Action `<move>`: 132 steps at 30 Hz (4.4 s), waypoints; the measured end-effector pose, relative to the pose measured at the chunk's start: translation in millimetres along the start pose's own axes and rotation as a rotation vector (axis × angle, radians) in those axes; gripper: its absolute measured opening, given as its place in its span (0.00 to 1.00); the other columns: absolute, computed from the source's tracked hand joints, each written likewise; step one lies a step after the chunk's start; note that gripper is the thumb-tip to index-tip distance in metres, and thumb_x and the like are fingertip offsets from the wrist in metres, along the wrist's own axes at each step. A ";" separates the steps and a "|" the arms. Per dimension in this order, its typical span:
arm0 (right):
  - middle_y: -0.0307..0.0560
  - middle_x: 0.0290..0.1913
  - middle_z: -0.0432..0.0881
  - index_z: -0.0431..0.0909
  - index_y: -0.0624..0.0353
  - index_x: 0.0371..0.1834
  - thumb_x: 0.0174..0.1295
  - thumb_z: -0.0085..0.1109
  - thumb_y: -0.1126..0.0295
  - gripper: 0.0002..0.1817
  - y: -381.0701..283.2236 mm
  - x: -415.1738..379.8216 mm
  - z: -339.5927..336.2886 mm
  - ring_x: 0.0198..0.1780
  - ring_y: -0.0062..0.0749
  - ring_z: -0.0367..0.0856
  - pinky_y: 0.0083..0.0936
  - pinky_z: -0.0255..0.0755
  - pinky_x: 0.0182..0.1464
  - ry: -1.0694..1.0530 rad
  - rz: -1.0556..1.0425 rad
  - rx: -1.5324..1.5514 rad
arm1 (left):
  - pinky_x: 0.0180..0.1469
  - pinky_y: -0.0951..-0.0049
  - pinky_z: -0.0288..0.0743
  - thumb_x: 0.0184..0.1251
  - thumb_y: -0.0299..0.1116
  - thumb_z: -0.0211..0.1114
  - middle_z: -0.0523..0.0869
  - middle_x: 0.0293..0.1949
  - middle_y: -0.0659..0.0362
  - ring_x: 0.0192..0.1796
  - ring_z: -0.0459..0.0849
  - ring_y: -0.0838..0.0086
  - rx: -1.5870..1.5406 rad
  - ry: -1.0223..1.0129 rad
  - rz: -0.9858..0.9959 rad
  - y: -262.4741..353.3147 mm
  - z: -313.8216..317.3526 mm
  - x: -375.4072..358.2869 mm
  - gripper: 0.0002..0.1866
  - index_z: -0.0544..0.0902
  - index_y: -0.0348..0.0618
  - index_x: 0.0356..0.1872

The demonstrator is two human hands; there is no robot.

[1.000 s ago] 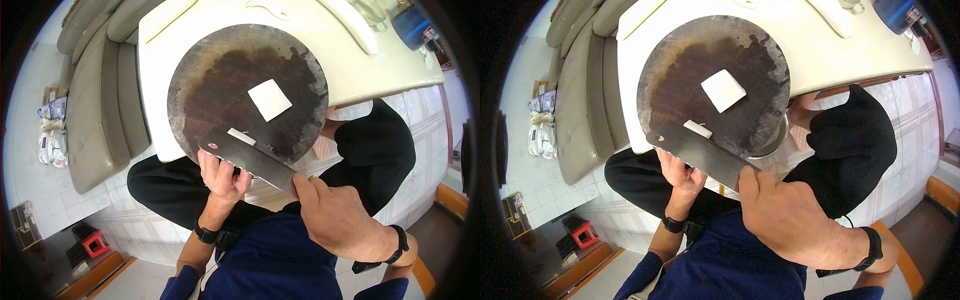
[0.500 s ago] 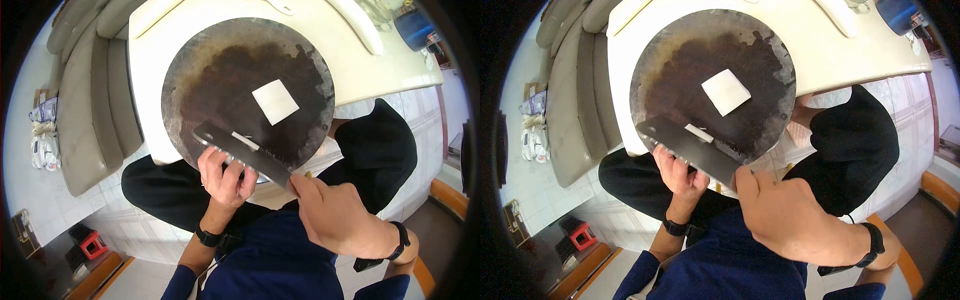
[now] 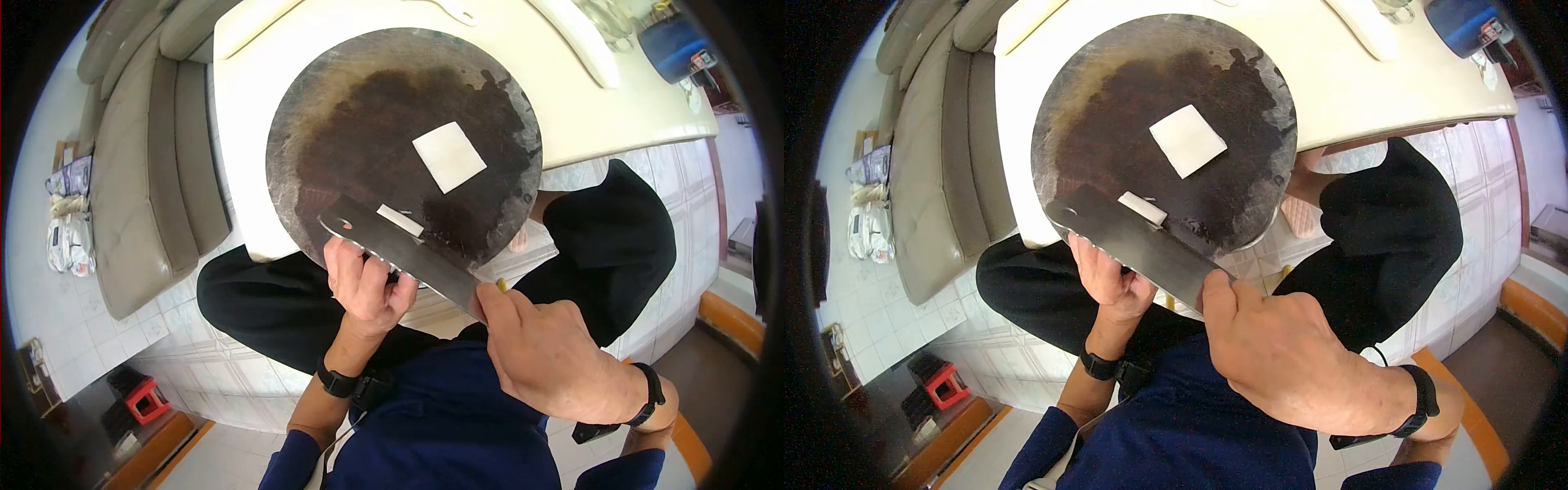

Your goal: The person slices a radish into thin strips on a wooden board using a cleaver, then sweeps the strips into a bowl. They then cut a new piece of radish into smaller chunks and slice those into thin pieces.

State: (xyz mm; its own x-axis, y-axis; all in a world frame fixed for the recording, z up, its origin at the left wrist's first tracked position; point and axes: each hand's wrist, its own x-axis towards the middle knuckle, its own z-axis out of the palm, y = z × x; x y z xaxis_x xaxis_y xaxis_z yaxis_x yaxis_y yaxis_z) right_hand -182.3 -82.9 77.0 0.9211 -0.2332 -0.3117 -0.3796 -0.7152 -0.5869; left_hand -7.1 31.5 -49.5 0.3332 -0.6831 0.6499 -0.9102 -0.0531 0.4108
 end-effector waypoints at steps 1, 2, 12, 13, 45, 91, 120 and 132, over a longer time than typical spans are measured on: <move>0.52 0.29 0.74 0.66 0.67 0.51 0.58 0.56 0.79 0.18 0.3 0.8 -0.6 0.23 0.42 0.75 0.32 0.64 0.23 0.003 -0.009 0.015 | 0.46 0.60 0.72 0.36 0.25 0.71 0.80 0.39 0.49 0.44 0.77 0.52 0.007 0.011 0.013 0.6 0.3 1.3 0.15 0.82 0.37 0.31; 0.52 0.29 0.74 0.66 0.67 0.51 0.58 0.56 0.79 0.18 0.2 2.2 -1.6 0.23 0.42 0.75 0.32 0.64 0.23 0.002 -0.006 0.016 | 0.46 0.60 0.72 0.36 0.25 0.71 0.80 0.39 0.49 0.44 0.77 0.52 0.005 0.009 0.013 0.8 0.4 1.0 0.15 0.82 0.37 0.31; 0.54 0.29 0.75 0.66 0.68 0.43 0.48 0.59 0.81 0.18 1.3 25.3 -0.7 0.25 0.46 0.78 0.35 0.67 0.24 0.027 -0.109 0.031 | 0.45 0.60 0.72 0.36 0.25 0.71 0.80 0.39 0.51 0.44 0.77 0.53 0.027 -0.007 -0.029 1.4 0.7 -2.0 0.13 0.81 0.39 0.29; 0.54 0.28 0.75 0.66 0.69 0.42 0.47 0.59 0.82 0.18 2.2 27.7 -0.8 0.24 0.47 0.78 0.34 0.67 0.24 0.037 -0.112 0.059 | 0.45 0.61 0.72 0.36 0.25 0.71 0.80 0.39 0.51 0.44 0.78 0.54 0.022 0.009 -0.030 1.8 1.3 -1.9 0.13 0.81 0.39 0.29; 0.39 0.14 0.72 0.74 0.66 0.22 0.63 0.49 0.72 0.13 75.0 42.3 -25.5 0.14 0.18 0.67 0.16 0.61 0.19 0.622 0.100 1.233 | 0.61 0.63 0.71 0.54 0.28 0.74 0.78 0.57 0.47 0.59 0.78 0.58 -0.207 -0.351 -0.298 9.5 -12.6 94.5 0.26 0.78 0.39 0.56; 0.52 0.26 0.74 0.70 0.69 0.50 0.57 0.57 0.80 0.16 6.6 -3.0 15.2 0.18 0.40 0.73 0.30 0.62 0.19 0.162 -0.039 0.128 | 0.43 0.58 0.76 0.39 0.23 0.71 0.82 0.34 0.52 0.37 0.81 0.55 -0.079 -0.116 0.147 -13.4 -13.6 8.0 0.10 0.80 0.37 0.26; 0.54 0.25 0.74 0.68 0.70 0.45 0.56 0.56 0.79 0.14 6.2 45.1 2.0 0.18 0.40 0.74 0.32 0.63 0.19 -0.006 -0.024 0.160 | 0.46 0.65 0.76 0.40 0.30 0.77 0.82 0.38 0.58 0.45 0.79 0.59 -0.035 -0.257 0.075 -8.0 -25.6 4.4 0.13 0.84 0.45 0.29; 0.53 0.24 0.74 0.68 0.67 0.33 0.48 0.59 0.80 0.11 12.8 63.2 5.2 0.21 0.42 0.78 0.29 0.67 0.21 0.164 -0.214 0.075 | 0.45 0.68 0.76 0.39 0.23 0.77 0.84 0.39 0.58 0.43 0.81 0.60 -0.025 -0.175 0.052 1.1 -18.4 14.1 0.15 0.85 0.42 0.32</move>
State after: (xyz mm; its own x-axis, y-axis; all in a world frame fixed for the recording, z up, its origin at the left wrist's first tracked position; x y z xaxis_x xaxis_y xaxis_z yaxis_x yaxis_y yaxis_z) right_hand -129.4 -103.3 45.9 0.9804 -0.1895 -0.0532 -0.1744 -0.7104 -0.6818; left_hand 1.2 35.1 -28.1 0.2357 -0.8009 0.5504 -0.9180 0.0024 0.3966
